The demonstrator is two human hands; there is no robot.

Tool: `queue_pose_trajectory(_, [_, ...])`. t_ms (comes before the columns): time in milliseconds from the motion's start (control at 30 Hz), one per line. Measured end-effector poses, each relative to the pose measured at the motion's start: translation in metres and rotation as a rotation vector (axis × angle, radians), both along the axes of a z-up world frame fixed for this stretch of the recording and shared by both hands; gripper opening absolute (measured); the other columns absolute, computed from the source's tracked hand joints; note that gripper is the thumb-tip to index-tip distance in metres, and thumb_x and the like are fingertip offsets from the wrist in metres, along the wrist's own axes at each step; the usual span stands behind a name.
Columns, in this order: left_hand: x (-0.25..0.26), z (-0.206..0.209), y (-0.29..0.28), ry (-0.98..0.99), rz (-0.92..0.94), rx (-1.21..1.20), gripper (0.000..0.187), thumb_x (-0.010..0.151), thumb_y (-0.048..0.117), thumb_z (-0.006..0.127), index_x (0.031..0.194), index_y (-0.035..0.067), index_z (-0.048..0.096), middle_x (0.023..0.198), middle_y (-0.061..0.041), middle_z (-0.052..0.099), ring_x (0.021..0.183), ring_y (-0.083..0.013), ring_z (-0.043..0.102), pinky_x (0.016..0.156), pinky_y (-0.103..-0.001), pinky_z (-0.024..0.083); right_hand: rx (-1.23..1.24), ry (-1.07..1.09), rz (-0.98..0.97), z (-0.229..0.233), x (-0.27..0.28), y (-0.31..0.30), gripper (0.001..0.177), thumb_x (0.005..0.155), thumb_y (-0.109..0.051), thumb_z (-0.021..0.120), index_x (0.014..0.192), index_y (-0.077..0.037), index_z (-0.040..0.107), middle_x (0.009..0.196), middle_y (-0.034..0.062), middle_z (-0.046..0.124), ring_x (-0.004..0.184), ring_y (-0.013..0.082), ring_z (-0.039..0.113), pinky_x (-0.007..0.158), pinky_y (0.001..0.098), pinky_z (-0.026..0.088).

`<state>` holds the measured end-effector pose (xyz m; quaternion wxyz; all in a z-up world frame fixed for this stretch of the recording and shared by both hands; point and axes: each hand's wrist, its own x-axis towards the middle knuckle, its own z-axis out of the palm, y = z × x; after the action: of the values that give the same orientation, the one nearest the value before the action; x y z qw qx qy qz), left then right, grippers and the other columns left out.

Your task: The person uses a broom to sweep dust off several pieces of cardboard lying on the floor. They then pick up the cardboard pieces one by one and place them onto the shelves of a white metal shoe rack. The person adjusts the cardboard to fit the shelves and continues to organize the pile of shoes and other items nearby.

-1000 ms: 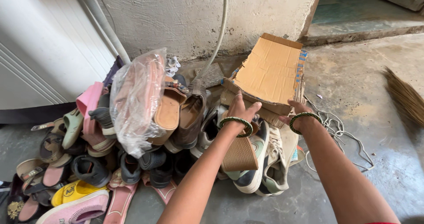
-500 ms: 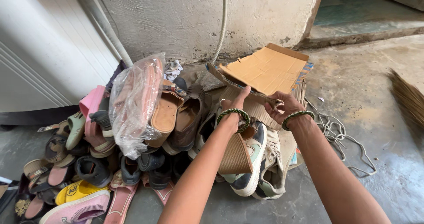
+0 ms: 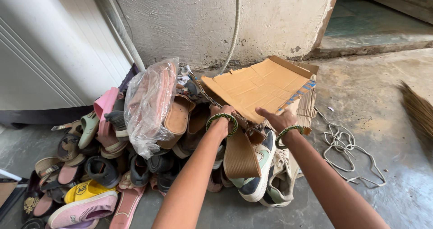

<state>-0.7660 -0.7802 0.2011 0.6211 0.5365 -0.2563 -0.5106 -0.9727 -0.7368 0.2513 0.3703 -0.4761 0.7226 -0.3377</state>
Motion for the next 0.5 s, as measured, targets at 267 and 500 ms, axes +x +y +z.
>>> queue_pose_trajectory(267, [0.038,-0.002,0.005,-0.285,-0.025,0.055,0.035,0.066,0.005,0.074,0.077,-0.001,0.041,0.063,-0.008,0.048,0.044,-0.0185,0.047,0.039,-0.035,0.036,-0.361,0.303,0.691,-0.019,0.005,-0.007,0.092,0.069,-0.073,0.073,0.142,-0.018,0.061,0.149,0.0139,0.055,0.135,0.0282,0.053,0.109,0.0430,0.048])
queue_pose_trajectory(500, [0.040,0.026,0.030,-0.445,0.003,0.006,0.060,0.069,0.026,0.084,0.108,-0.006,0.053,0.100,-0.020,0.068,0.088,-0.0284,0.069,0.078,-0.040,0.056,-0.676,0.302,0.916,-0.016,0.011,0.000,0.052,0.084,-0.042,0.072,0.130,-0.017,0.073,0.135,0.0090,0.070,0.123,0.0270,0.066,0.101,0.0418,0.052])
